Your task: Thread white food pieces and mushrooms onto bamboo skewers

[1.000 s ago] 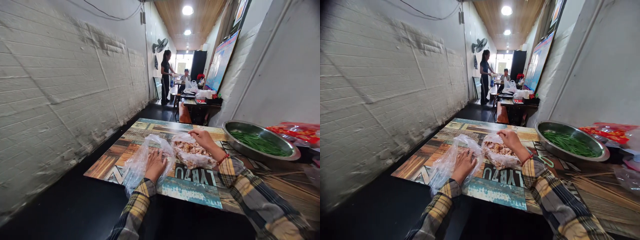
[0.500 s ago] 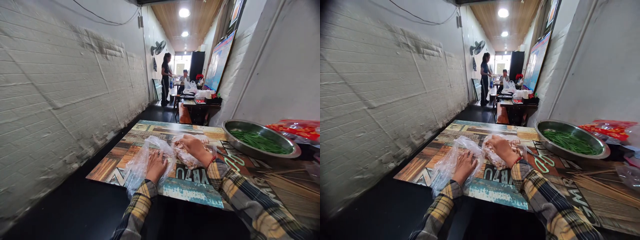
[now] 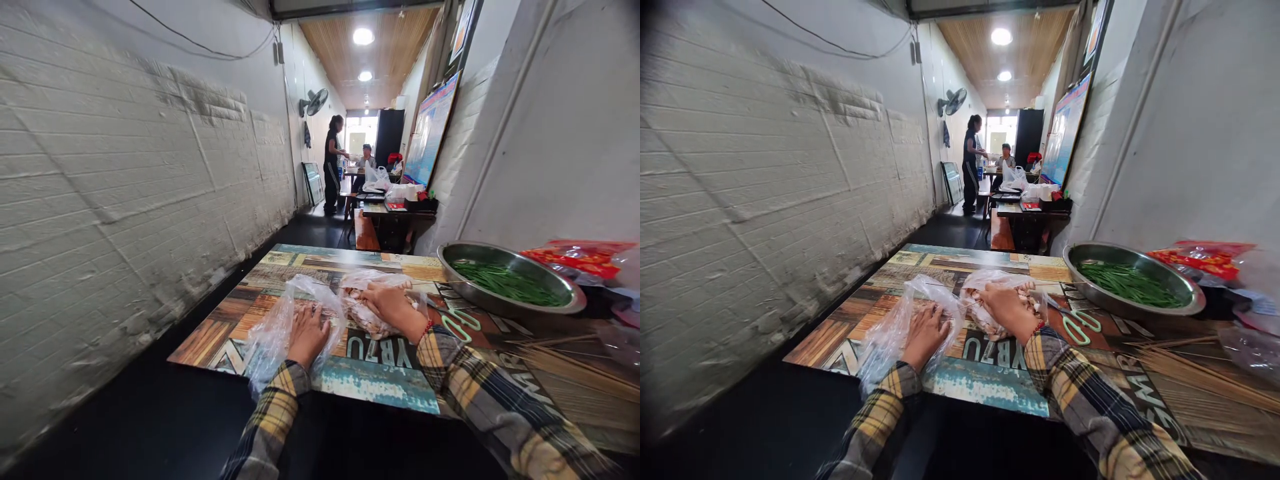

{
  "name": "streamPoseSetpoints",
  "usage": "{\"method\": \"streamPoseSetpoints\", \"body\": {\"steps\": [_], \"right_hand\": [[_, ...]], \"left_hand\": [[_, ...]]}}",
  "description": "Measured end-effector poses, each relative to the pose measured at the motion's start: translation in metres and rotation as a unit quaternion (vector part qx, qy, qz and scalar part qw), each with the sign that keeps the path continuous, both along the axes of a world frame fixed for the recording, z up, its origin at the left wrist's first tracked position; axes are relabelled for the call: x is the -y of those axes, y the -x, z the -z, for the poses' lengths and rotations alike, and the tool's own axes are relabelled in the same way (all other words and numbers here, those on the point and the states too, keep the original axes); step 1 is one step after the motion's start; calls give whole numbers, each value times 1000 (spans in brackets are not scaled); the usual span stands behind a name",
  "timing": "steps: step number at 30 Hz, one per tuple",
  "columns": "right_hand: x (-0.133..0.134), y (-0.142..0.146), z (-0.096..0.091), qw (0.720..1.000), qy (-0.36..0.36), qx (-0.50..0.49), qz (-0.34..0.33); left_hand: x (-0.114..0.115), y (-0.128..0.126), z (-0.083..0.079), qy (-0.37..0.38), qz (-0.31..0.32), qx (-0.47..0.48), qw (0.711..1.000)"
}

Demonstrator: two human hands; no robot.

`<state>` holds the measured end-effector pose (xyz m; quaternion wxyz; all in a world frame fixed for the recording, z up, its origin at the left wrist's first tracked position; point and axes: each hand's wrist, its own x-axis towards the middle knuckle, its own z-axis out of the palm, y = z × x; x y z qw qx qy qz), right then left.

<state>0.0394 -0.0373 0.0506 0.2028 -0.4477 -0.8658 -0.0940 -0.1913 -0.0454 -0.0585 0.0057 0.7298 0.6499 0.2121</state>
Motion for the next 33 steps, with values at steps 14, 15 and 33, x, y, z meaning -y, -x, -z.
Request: {"method": "streamPoseSetpoints", "body": {"steps": [14,15,33], "right_hand": [[26,-95,38,740,108,-660,72],[27,-97,43,714,109,-688,67],[97,-118,83,583,201,-785,51]], "left_hand": [[-3,-1,2,-22,-5,-23,999],[-4,-1,2,-22,-5,-27,999],[-13,1,1,-20,-1,-84,996]]}}
